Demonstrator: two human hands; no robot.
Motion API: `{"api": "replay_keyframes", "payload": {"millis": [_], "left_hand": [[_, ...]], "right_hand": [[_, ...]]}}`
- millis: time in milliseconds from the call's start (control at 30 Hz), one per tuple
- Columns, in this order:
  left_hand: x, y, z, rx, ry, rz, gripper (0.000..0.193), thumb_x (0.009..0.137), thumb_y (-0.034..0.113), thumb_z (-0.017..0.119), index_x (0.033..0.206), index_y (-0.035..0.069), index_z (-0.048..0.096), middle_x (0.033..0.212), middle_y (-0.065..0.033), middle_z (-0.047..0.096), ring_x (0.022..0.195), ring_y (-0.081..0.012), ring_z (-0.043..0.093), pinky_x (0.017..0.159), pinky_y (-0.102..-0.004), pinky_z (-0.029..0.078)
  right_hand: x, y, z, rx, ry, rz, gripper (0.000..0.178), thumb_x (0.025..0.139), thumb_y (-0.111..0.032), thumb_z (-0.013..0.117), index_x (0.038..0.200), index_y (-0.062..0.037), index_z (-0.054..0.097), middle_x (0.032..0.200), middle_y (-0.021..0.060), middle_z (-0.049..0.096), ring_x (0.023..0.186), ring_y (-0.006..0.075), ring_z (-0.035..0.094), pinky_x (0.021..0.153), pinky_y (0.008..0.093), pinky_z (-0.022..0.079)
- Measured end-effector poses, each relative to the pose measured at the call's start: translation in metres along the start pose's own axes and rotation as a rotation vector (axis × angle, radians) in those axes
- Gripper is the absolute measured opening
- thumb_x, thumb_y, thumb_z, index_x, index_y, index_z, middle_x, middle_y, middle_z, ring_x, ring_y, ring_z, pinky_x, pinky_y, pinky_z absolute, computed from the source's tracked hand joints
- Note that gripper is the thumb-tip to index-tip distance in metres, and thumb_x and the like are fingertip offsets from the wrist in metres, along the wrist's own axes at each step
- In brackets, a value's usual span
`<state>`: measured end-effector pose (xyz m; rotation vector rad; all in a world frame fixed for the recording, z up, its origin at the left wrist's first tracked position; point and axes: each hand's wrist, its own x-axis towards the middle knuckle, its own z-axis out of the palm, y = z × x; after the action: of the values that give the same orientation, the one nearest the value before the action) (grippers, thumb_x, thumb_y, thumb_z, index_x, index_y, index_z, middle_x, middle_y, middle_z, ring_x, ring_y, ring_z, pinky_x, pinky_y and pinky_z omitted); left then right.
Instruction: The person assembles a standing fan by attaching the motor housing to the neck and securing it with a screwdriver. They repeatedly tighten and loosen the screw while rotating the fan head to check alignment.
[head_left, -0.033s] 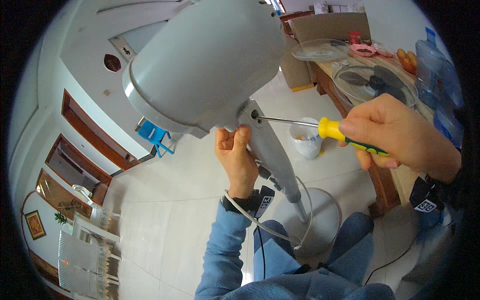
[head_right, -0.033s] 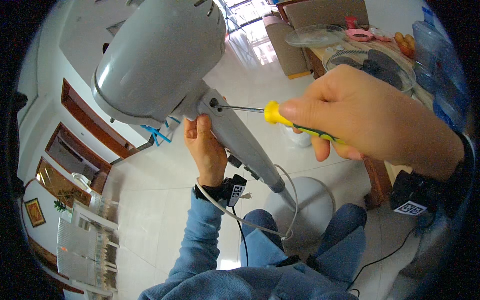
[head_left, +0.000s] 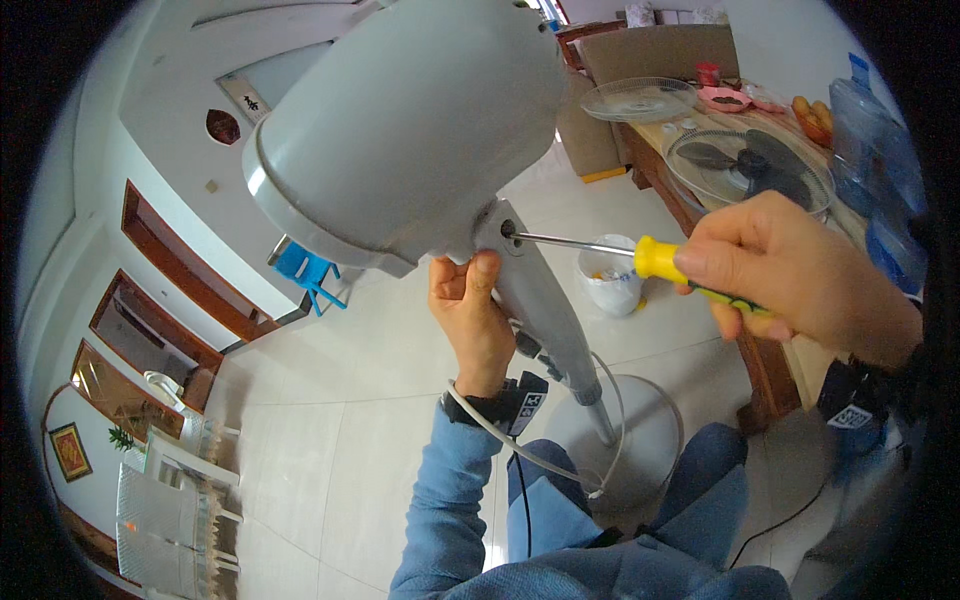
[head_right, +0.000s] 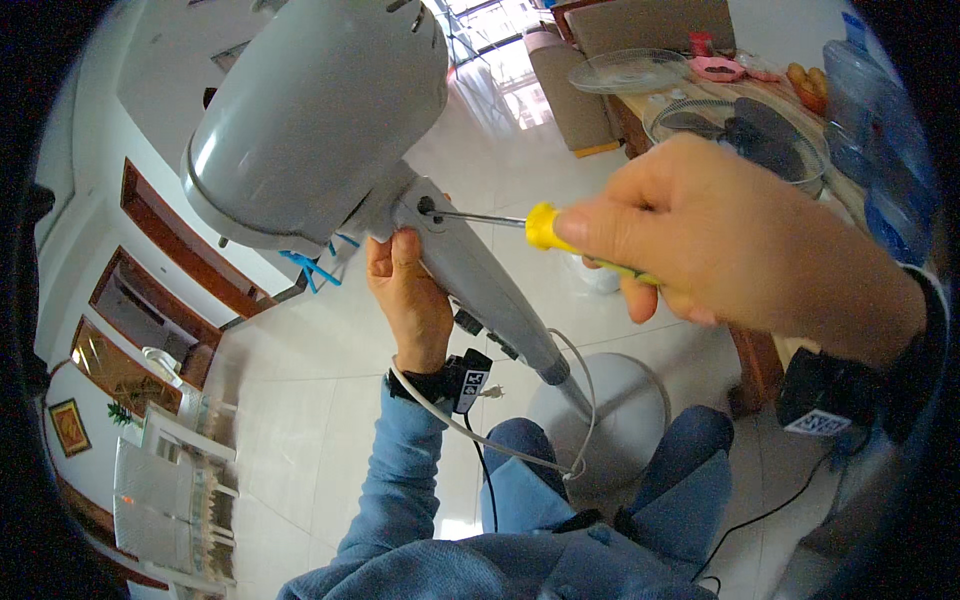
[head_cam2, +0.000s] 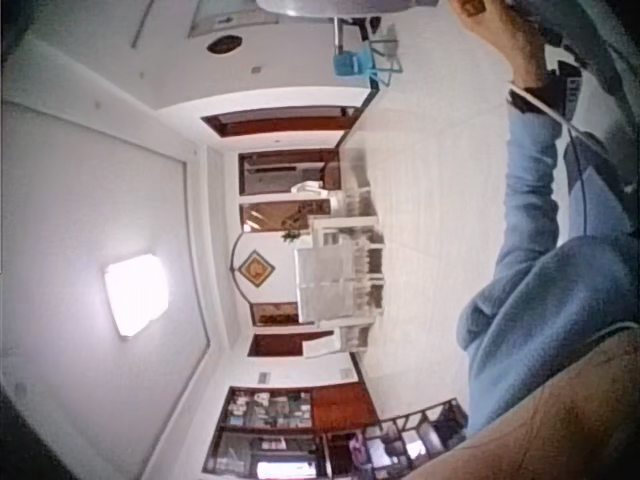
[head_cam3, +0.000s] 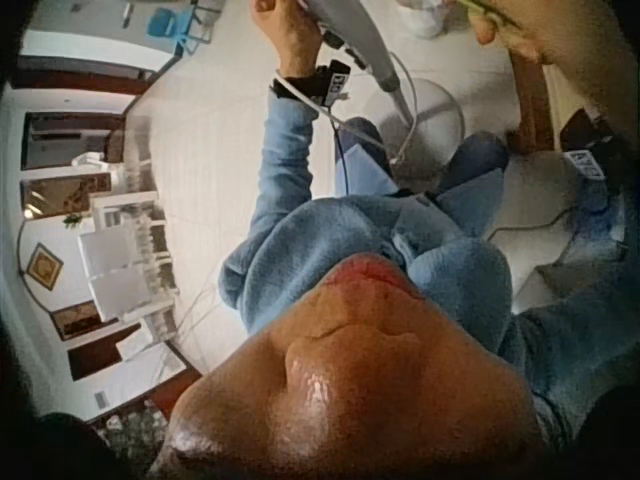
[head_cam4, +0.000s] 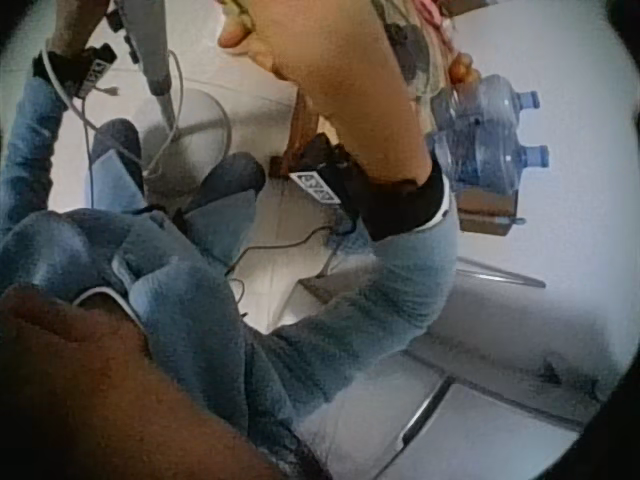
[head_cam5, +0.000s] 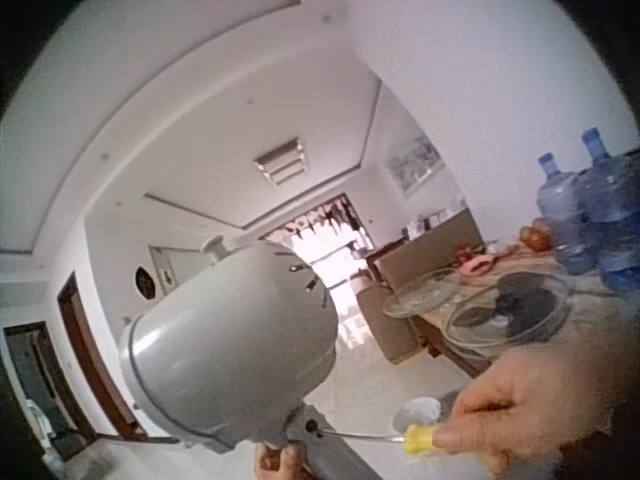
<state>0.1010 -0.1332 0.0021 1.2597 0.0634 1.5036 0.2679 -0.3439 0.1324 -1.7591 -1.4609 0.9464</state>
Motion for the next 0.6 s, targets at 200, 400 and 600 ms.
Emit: {"api": "replay_keyframes", "payload": {"millis": [200,400,600], "left_hand": [[0.0,-0.001,-0.002,-0.013,-0.015,0.017,0.029,0.081,0.012,0.072,0.104,0.003,0.057,0.096,-0.0029,0.063,0.085,-0.0097,0.055,0.08,-0.0251,0.041],[-0.001,0.002,0.002,-0.009,-0.008,0.02,0.033,0.079,0.013,0.073,0.107,0.003,0.057,0.097,-0.0025,0.063,0.087,-0.0108,0.056,0.083,-0.0261,0.041],[-0.001,-0.002,-0.005,0.038,-0.027,0.033,0.037,0.083,0.017,0.07,0.114,0.004,0.055,0.104,-0.0063,0.063,0.095,-0.016,0.057,0.089,-0.0302,0.042]], "right_hand": [[-0.007,0.01,0.008,-0.115,0.139,-0.172,0.031,0.097,-0.026,0.046,0.089,0.0014,0.058,0.058,0.0021,0.053,0.04,0.003,0.04,0.036,0.0175,0.029],[-0.005,0.007,0.008,-0.096,0.089,-0.136,0.032,0.098,-0.026,0.045,0.088,0.0015,0.058,0.056,0.0015,0.052,0.038,0.0029,0.038,0.035,0.0175,0.029],[-0.004,0.013,0.009,-0.045,0.071,-0.164,0.034,0.098,-0.027,0.045,0.086,0.0021,0.058,0.056,0.0013,0.052,0.038,0.0028,0.038,0.035,0.0175,0.03]]}}
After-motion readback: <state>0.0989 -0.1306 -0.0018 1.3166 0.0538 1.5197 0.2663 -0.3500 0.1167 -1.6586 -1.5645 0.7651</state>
